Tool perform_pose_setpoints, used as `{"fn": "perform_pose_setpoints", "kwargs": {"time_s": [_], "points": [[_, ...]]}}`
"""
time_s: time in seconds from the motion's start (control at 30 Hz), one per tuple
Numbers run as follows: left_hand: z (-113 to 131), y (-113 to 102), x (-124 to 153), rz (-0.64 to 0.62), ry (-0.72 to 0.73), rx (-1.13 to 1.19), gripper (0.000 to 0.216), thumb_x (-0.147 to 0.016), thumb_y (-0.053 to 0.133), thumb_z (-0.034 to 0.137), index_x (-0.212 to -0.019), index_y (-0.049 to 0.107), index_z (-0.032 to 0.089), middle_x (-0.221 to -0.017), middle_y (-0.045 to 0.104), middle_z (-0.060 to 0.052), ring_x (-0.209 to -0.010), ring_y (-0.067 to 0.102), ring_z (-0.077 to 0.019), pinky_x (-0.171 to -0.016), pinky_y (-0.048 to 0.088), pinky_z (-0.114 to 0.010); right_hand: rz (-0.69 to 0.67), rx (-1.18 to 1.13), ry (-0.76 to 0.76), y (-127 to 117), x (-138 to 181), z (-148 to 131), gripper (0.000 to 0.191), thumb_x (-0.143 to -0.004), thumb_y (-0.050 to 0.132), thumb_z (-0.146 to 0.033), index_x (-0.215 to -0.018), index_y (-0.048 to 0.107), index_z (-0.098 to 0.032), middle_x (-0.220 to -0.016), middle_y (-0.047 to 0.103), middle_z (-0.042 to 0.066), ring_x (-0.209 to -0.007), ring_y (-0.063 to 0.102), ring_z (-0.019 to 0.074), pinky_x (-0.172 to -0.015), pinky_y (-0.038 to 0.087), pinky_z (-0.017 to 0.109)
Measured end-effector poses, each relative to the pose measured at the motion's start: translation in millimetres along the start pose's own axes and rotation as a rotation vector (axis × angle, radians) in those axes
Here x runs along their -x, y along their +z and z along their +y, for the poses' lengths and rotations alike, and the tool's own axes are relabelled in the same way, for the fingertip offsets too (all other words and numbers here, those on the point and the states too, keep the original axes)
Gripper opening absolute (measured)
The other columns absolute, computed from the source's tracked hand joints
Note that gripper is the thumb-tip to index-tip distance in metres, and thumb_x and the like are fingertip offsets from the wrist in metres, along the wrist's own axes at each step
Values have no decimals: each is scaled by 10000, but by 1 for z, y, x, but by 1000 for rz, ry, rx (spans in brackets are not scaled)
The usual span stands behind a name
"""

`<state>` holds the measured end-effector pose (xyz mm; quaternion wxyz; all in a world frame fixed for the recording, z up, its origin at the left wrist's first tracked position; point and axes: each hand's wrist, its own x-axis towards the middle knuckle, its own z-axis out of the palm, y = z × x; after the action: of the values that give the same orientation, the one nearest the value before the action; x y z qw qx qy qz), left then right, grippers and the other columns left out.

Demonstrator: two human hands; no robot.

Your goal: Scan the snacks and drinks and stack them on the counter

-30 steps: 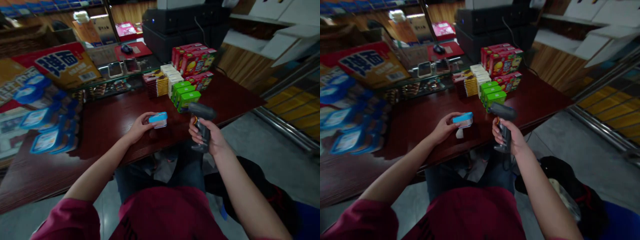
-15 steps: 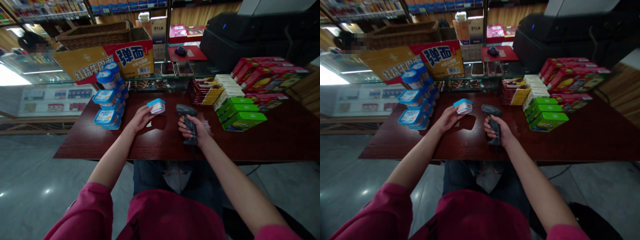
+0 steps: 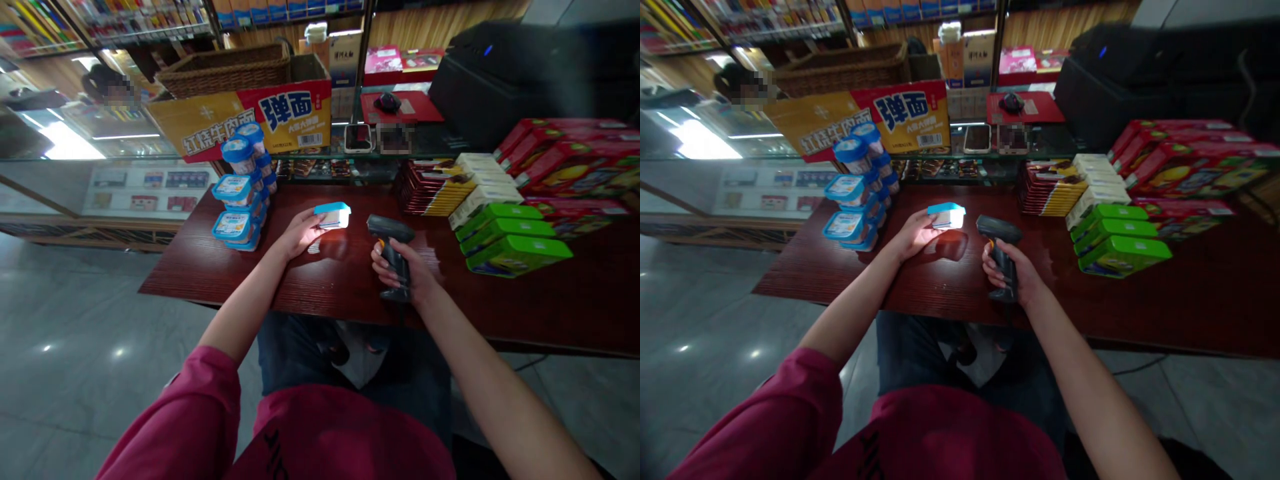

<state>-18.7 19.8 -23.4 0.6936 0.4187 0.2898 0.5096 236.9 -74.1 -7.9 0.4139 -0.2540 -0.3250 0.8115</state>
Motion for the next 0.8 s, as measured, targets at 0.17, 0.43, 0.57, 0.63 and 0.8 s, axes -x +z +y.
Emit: {"fn": "perform_pose_setpoints", "kwargs": {"time_s": [0.17,0.43,0.57,0.63,0.8], "points": [[3,1,7,-18,2,-45,496,-671,930,377,-1079,751,159,-1111,781,-85,-1090,725,-238,-1111,484,-417,51,15,10,2,3,0,250,-866,715,-417,-859,603,-194,-657,478,-38,-429,298,64,-305,278,149],[13,4,23,74,162,-249,577,-714,893,422,-1205,723,172,-1266,742,-111,-1236,666,-301,-1140,454,-472,76,47,0,5,5,0,228,-867,702,-413,-857,599,-210,-667,434,-38,-451,257,75,-310,255,163],[49,6,76,243,487,-616,454,-795,854,410,-1193,725,232,-1443,641,-92,-1399,550,-302,-1195,415,-472,117,25,9,4,5,1,186,-868,692,-385,-855,619,-215,-670,414,-32,-466,243,82,-311,255,181],[70,2,106,346,583,-797,461,-809,849,418,-1225,708,279,-1518,573,-61,-1475,464,-305,-1211,404,-474,138,12,13,4,4,1,170,-862,689,-372,-846,630,-213,-671,393,-32,-473,231,82,-312,257,183],[97,-27,146,728,702,-1049,458,-804,851,410,-1219,695,292,-1536,529,-46,-1509,406,-312,-1216,418,-465,175,31,0,7,5,0,137,-893,642,-355,-837,634,-230,-677,343,-30,-482,195,96,-305,262,200]]}}
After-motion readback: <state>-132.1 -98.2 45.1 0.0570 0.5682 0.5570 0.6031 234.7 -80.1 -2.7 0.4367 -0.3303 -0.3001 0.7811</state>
